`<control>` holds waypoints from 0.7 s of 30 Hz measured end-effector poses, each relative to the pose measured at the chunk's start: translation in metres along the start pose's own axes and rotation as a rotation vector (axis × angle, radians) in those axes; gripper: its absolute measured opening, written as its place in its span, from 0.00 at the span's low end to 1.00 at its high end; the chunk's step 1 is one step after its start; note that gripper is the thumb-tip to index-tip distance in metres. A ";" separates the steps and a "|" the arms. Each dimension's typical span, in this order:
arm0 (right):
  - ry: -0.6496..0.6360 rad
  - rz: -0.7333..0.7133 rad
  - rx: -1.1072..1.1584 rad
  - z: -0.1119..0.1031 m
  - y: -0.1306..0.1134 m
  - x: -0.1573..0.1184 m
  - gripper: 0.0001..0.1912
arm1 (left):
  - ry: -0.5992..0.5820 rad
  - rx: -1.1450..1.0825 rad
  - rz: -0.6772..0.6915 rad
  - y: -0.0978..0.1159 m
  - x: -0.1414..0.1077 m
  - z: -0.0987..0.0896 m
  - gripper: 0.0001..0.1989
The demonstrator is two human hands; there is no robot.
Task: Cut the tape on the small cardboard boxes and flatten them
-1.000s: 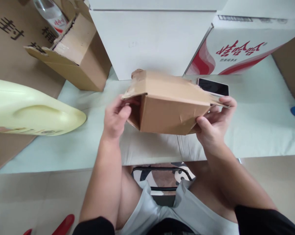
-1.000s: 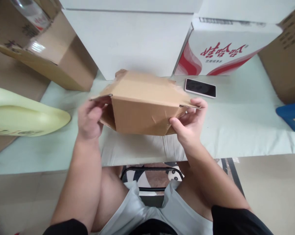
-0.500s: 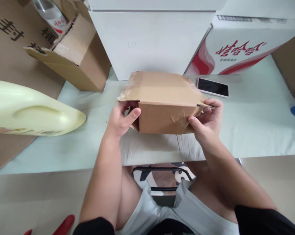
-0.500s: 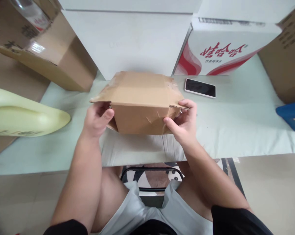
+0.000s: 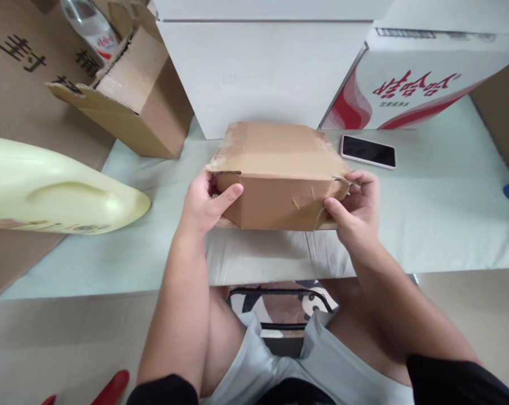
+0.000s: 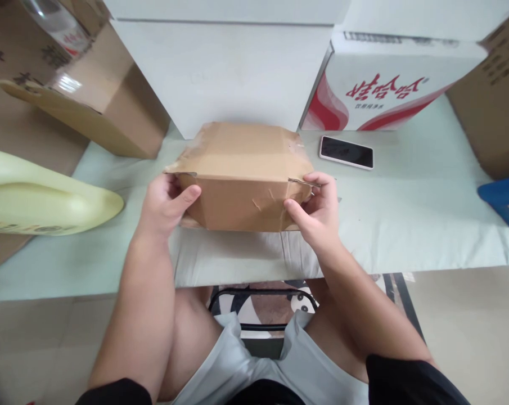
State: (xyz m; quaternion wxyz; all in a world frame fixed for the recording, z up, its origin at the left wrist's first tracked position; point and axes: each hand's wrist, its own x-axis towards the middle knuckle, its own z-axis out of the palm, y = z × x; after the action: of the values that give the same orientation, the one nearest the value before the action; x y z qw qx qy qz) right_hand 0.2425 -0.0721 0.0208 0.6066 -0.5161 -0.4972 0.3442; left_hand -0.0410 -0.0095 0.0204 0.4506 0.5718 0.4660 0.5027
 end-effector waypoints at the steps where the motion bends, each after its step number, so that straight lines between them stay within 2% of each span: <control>1: 0.006 0.007 -0.003 -0.001 0.001 0.000 0.23 | 0.015 0.014 0.010 0.002 -0.001 0.001 0.33; 5: -0.020 0.078 0.017 -0.008 0.004 0.000 0.19 | 0.087 0.096 0.070 0.004 -0.001 0.003 0.27; 8: -0.021 0.139 0.067 -0.009 0.005 0.002 0.19 | 0.109 -0.054 0.054 0.001 -0.001 0.005 0.22; 10: 0.014 0.173 0.128 -0.008 0.007 0.005 0.19 | 0.090 -0.211 -0.042 0.000 0.000 0.004 0.23; 12: 0.034 0.230 0.185 -0.008 0.008 0.008 0.19 | 0.022 -0.312 -0.184 0.001 -0.001 0.002 0.24; 14: 0.050 0.286 0.198 -0.008 0.008 0.010 0.20 | -0.036 -0.335 -0.290 0.004 -0.003 0.000 0.25; 16: 0.095 0.302 0.188 -0.007 0.009 0.011 0.21 | -0.056 -0.313 -0.331 0.009 -0.005 0.000 0.25; 19: 0.188 0.259 0.195 -0.006 0.008 0.011 0.20 | -0.047 -0.267 -0.281 0.011 -0.006 0.003 0.21; 21: 0.221 0.222 0.203 -0.005 0.007 0.011 0.19 | 0.004 -0.194 -0.159 0.009 -0.003 0.005 0.13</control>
State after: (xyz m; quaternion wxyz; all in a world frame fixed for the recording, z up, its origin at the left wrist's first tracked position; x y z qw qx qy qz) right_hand 0.2512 -0.0620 0.0169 0.6648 -0.5386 -0.3300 0.3988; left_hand -0.0358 -0.0143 0.0279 0.5414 0.4860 0.4601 0.5090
